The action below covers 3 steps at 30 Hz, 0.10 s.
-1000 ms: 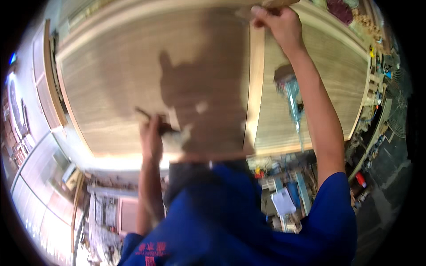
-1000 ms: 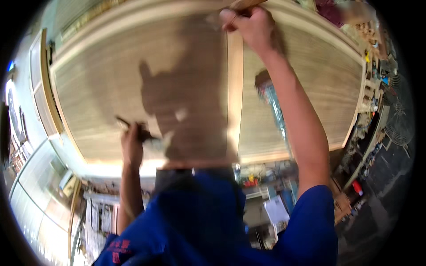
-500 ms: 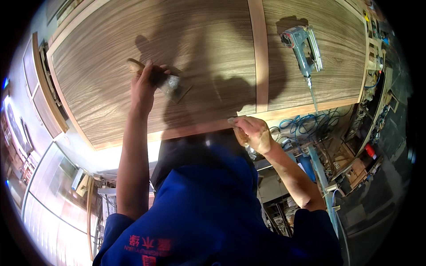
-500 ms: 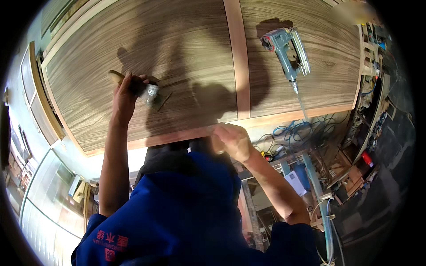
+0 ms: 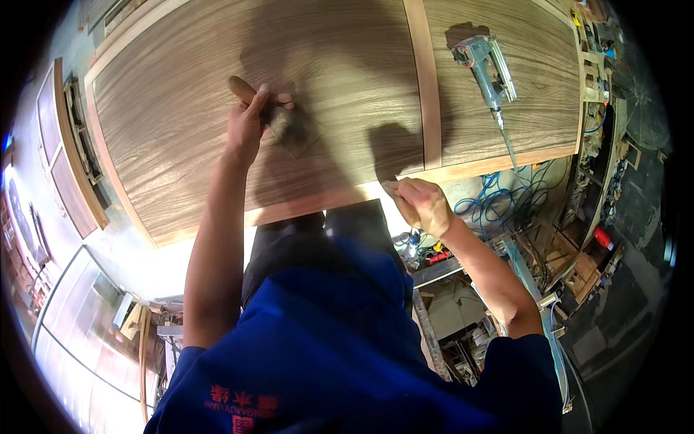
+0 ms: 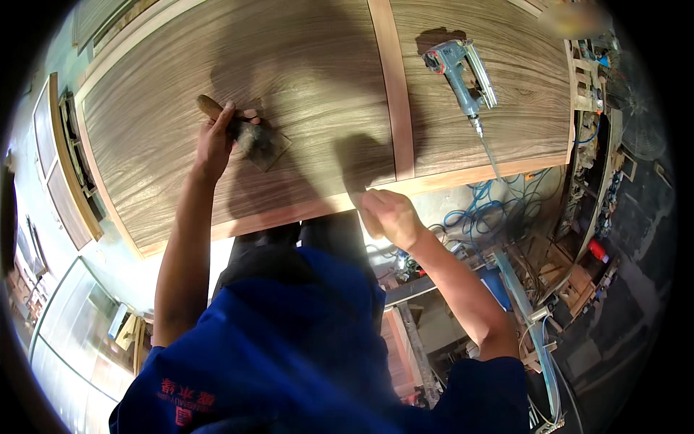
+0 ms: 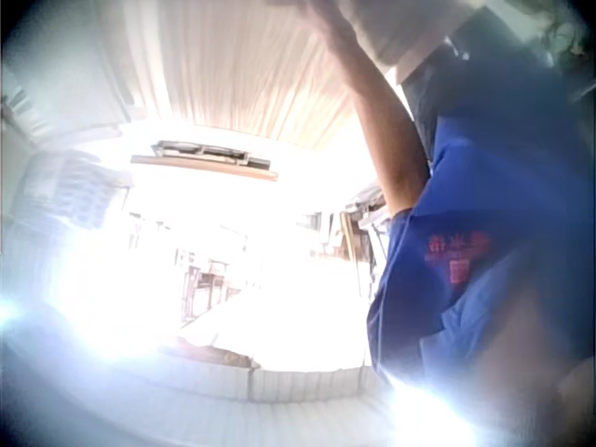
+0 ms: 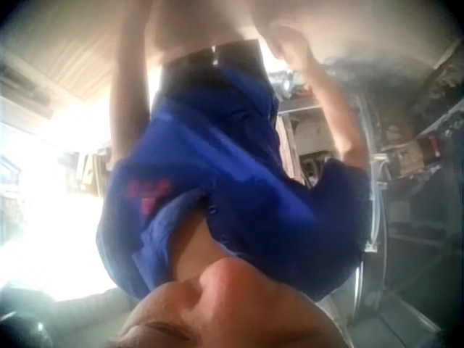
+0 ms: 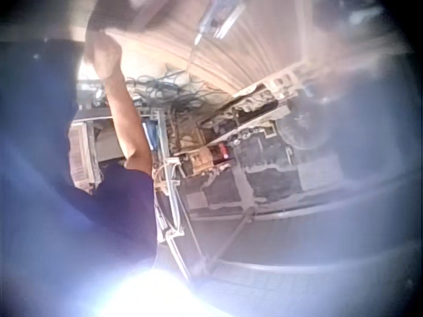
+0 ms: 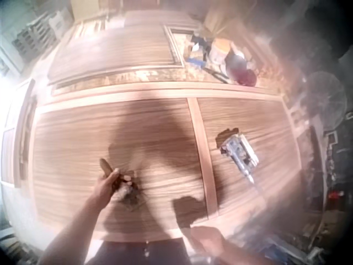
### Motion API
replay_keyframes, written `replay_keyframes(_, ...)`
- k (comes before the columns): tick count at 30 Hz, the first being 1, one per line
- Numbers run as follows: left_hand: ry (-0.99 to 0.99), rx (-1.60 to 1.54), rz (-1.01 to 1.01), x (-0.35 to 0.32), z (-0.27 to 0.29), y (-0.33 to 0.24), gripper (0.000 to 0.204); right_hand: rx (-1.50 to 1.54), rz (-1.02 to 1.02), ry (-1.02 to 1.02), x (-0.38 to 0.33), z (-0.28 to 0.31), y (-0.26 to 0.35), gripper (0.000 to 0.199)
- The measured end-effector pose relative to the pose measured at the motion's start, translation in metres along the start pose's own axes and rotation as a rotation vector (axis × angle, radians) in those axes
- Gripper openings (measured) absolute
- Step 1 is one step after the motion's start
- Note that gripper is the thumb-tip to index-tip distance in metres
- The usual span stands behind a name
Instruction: The person assembles a wooden door panel by attaching a wooden strip to the frame. They use a putty knife to apply adhesive, a rubber mallet to tap the strip into place, and a nail gun to secure it. The person also uses a sander to smooth the edges of the strip and the door frame.
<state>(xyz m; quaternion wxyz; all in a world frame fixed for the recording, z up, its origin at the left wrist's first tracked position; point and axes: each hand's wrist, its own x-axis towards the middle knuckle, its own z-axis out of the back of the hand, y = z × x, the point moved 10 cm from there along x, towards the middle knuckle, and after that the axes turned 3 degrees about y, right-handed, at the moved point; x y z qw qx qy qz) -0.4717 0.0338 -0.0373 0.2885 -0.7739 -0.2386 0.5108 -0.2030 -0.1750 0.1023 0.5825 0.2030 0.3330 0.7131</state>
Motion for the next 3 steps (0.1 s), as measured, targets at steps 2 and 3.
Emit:
replay_keyframes(2, -0.007, -0.093, -0.054, 0.002, 0.0, 0.002, 0.041, 0.113, -0.17, 0.176, -0.003, -0.022, -0.031, 0.016)
replay_keyframes(3, -0.006, -0.093, -0.054, 0.003, -0.001, 0.004, 0.041, 0.131, -0.24, 0.172, 0.007, -0.019, -0.036, 0.014)
